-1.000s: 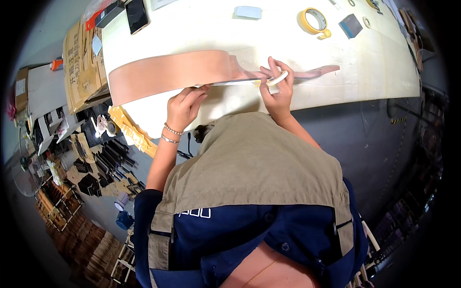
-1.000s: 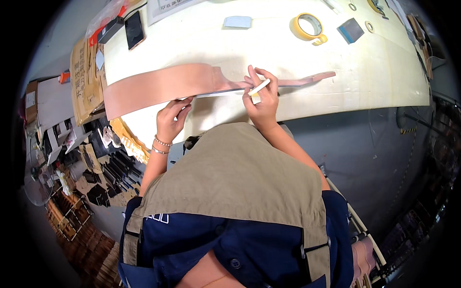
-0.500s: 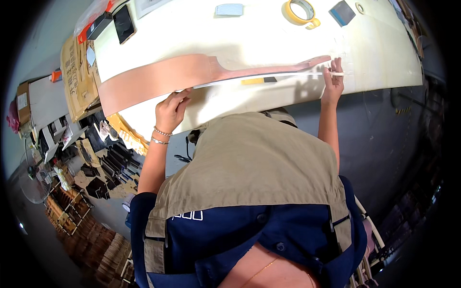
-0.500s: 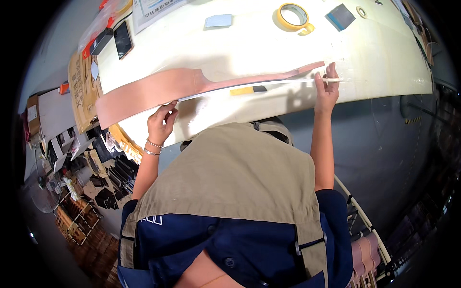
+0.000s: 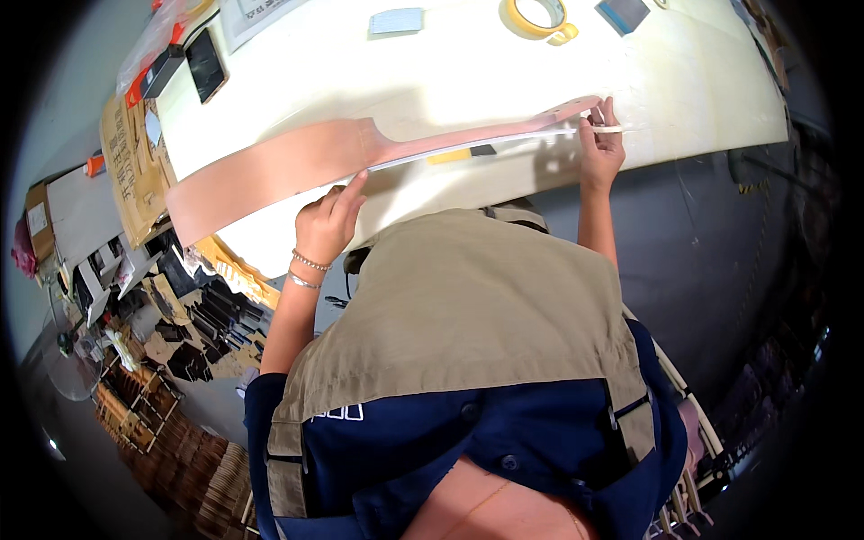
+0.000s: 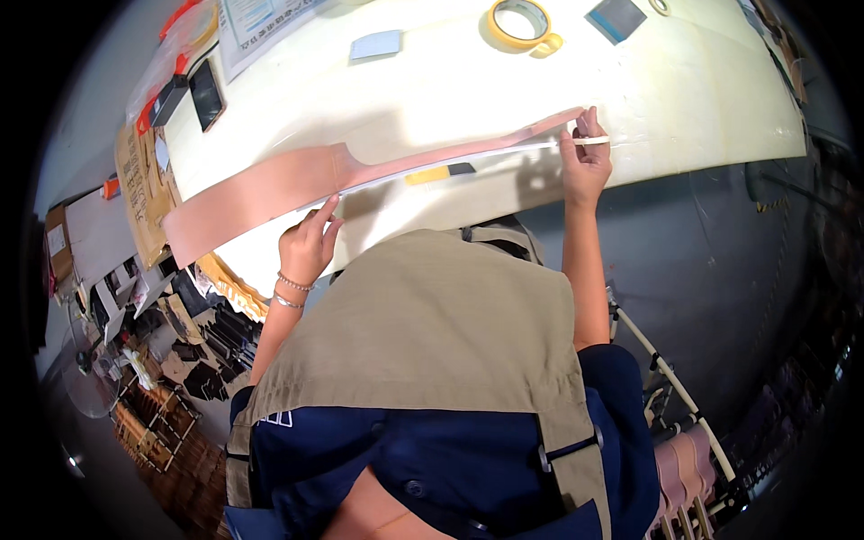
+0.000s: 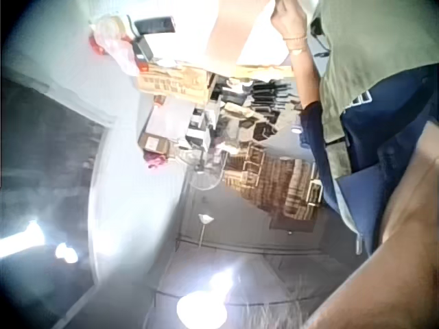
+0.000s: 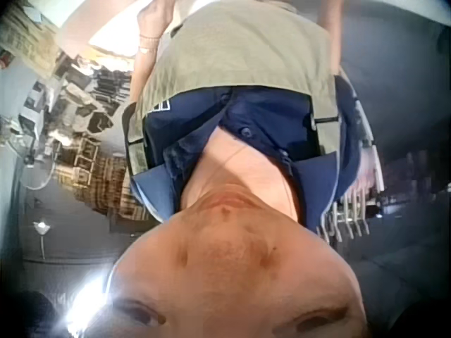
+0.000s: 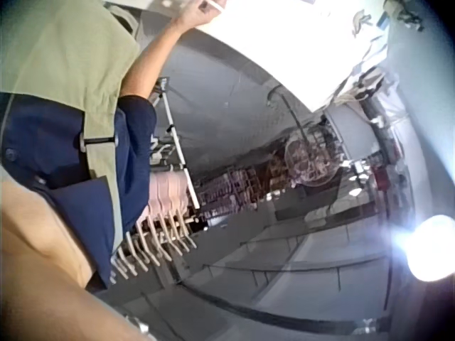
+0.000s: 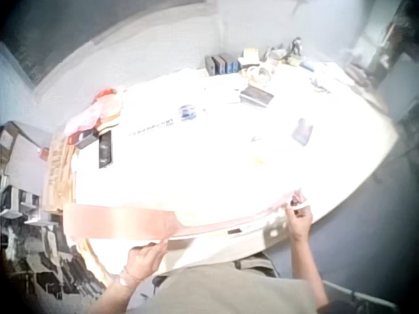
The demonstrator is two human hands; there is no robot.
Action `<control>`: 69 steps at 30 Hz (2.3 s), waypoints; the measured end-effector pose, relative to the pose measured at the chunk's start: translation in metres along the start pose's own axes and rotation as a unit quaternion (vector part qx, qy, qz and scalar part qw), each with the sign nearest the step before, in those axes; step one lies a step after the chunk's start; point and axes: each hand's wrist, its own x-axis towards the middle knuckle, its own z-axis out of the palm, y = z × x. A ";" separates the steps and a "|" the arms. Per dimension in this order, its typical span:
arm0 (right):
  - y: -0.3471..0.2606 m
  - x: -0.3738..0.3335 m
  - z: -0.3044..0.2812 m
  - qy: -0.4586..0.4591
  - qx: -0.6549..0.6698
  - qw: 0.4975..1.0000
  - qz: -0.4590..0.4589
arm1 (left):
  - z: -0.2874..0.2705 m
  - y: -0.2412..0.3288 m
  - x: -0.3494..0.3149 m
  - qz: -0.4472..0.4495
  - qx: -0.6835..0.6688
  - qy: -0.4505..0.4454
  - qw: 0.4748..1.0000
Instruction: The person assembles acoustic guitars by attaching the neck to the body, applying masking tape to the fretboard, and wiping the surface with a cloth. The person places each completed guitar onto a rack.
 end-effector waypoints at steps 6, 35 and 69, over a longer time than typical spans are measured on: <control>0.001 -0.001 -0.001 -0.005 0.013 1.000 -0.011 | 0.005 0.010 0.008 0.021 0.008 -0.035 0.999; 0.004 -0.006 0.006 0.044 -0.060 0.996 -0.052 | 0.050 0.121 0.190 0.119 -0.110 -0.092 0.983; -0.032 -0.012 0.045 -0.362 -0.348 0.818 -0.280 | 0.022 0.016 0.155 -0.108 -0.178 -0.432 0.878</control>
